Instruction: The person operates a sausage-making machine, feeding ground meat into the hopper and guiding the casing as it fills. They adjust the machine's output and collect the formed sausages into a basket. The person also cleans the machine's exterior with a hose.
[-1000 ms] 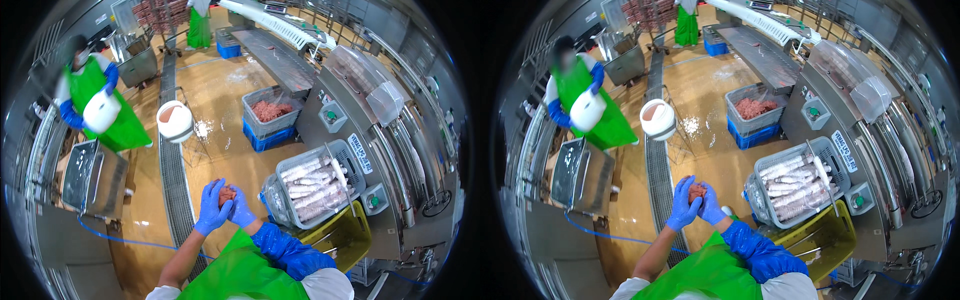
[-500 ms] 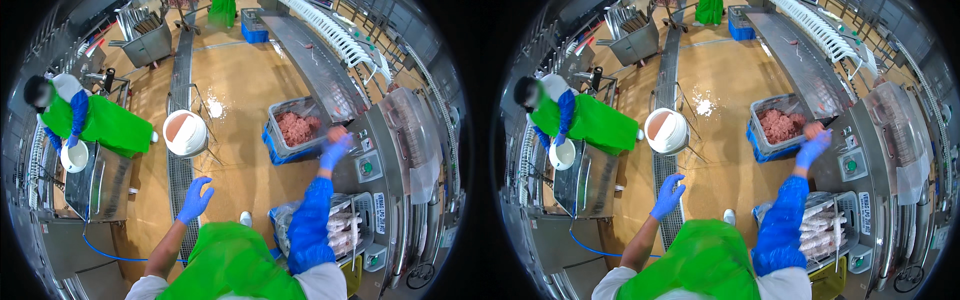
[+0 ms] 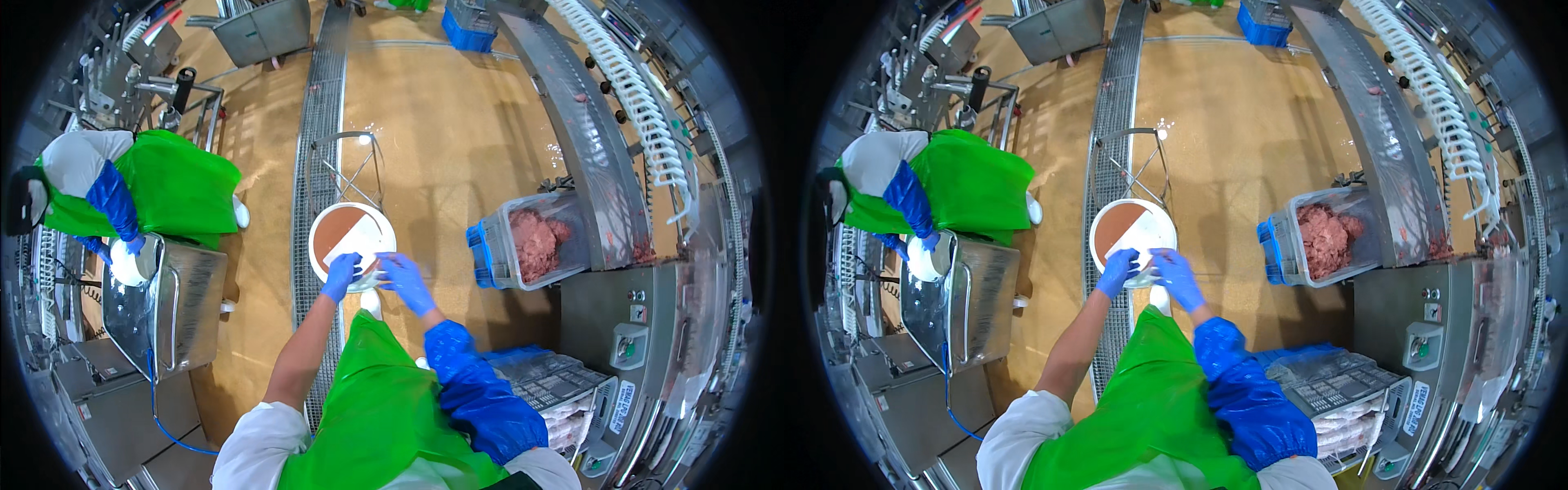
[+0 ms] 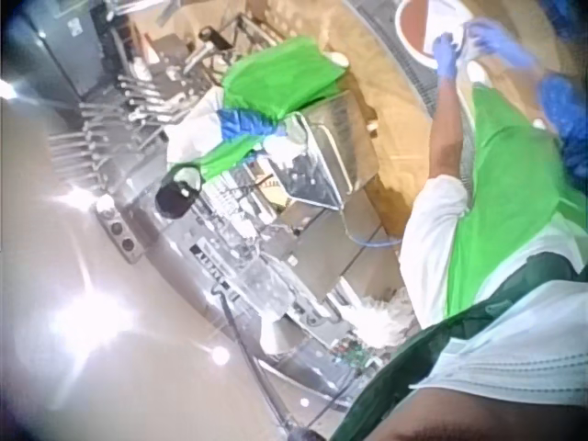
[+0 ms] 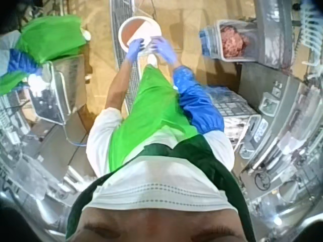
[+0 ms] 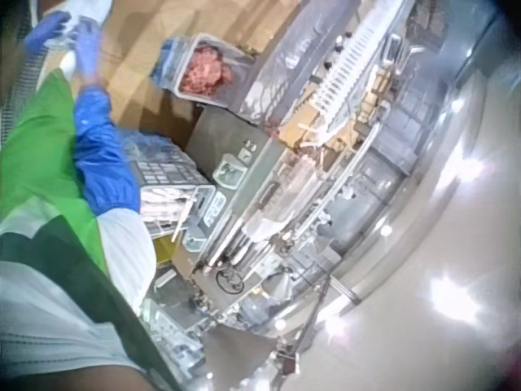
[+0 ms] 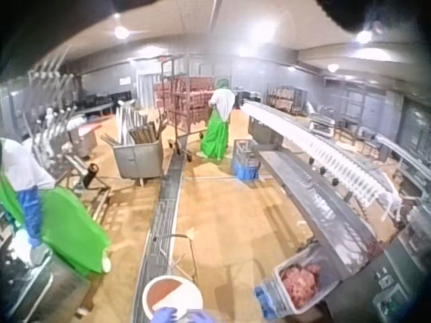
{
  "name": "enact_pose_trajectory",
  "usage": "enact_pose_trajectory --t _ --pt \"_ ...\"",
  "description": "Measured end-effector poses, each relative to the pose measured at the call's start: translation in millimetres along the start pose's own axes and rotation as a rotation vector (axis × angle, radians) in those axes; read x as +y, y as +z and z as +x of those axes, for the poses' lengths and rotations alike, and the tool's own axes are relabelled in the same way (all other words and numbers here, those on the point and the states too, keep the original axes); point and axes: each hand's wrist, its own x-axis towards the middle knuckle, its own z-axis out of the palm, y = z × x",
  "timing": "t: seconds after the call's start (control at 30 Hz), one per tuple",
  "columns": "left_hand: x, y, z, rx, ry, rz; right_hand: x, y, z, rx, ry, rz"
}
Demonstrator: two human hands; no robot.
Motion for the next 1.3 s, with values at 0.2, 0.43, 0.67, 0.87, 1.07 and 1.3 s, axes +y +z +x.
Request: enact_pose_trajectory --t 0.2,0.43,0.67,0.87,1.07,1.3 --pt "-13.6 -44.0 105.1 -0.018 -0.286 -0.240 90.3 67.8 136.4 0.178 0.421 0.100" --pt "-34.3 -38.8 128.8 -0.033 -0.491 -0.424 113.0 62.1 205.8 0.137 0.896 -0.388" --pt "-46.0 -54.7 158.0 -0.131 -0.410 -0.265 170.7 66.8 198.4 0.002 0.152 -0.306" --pt "-30.0 0.1 116.8 -0.129 -0.500 -0.406 182.9 25.4 209.4 0.210 0.411 0.432" --pt "-34.7 -49.5 138.7 -0.281 -0.080 0.152 109.2 90.8 187.5 -0.151 -0.060 -0.488" --pt "-14.5 -63.0 167.8 -0.391 -0.451 -0.065 -76.5 -13.4 109.6 -0.147 -0.162 -0.889"
